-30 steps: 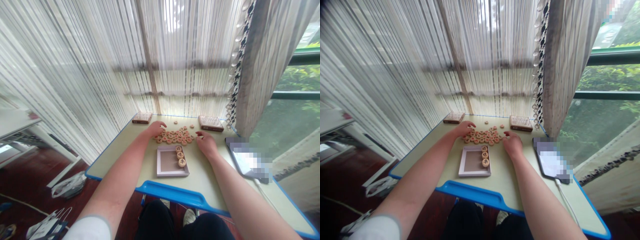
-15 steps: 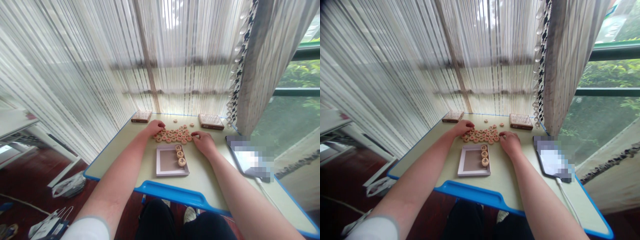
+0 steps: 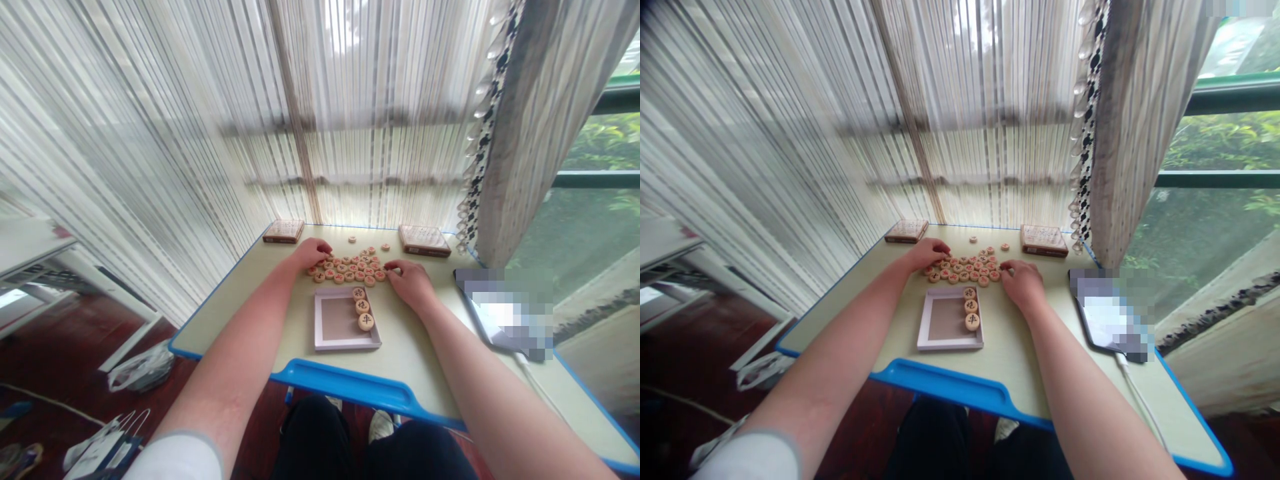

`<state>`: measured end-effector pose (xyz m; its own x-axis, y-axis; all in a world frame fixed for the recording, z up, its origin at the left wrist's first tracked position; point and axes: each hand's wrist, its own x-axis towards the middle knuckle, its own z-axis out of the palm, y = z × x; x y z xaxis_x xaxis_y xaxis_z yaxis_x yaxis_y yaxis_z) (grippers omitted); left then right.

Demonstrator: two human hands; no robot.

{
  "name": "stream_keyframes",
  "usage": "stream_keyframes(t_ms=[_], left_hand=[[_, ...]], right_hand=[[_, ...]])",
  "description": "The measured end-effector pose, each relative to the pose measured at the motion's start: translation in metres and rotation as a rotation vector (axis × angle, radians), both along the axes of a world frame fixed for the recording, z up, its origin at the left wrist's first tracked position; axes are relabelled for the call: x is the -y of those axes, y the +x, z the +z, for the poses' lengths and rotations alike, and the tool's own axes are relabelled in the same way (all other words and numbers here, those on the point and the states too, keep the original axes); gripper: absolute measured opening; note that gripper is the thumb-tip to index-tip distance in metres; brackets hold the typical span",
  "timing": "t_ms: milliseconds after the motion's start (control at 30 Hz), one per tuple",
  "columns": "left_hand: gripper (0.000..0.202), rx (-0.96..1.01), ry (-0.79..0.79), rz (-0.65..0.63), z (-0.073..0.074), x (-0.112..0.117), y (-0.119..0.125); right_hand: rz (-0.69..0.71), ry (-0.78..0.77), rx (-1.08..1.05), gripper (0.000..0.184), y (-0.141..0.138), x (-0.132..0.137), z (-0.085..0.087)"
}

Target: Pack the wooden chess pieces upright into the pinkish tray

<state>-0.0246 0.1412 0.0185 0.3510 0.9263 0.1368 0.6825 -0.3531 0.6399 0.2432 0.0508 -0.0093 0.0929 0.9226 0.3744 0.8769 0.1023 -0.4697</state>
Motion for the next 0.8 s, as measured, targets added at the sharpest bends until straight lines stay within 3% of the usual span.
stream_keyframes(t_ms=[200,300,400,533,633,800], left_hand=[[0.025,-0.031,-0.015,0.039,0.001,0.003,-0.001],[0.03,-0.101,0.156,0.041,0.005,0.006,0.013],[0.042,-0.206,0.333,-0.145,0.01,0.008,0.044],[0.044,-0.381,0.27,-0.323,0.011,0.009,0.079],[0.04,-0.416,0.253,-0.32,0.007,0.007,0.083],[0.039,-0.455,0.234,-0.141,0.005,0.004,0.071]], right_hand=[[-0.008,-0.014,0.012,0.026,-0.001,0.0,0.001],[-0.013,-0.012,0.021,0.027,-0.001,0.0,0.001],[-0.028,-0.004,0.025,0.028,-0.002,-0.001,0.001],[-0.022,-0.009,0.025,0.028,-0.003,0.0,0.002],[-0.028,-0.011,0.018,0.029,-0.004,0.002,0.004],[-0.024,-0.004,0.023,0.033,-0.005,0.004,0.007]])
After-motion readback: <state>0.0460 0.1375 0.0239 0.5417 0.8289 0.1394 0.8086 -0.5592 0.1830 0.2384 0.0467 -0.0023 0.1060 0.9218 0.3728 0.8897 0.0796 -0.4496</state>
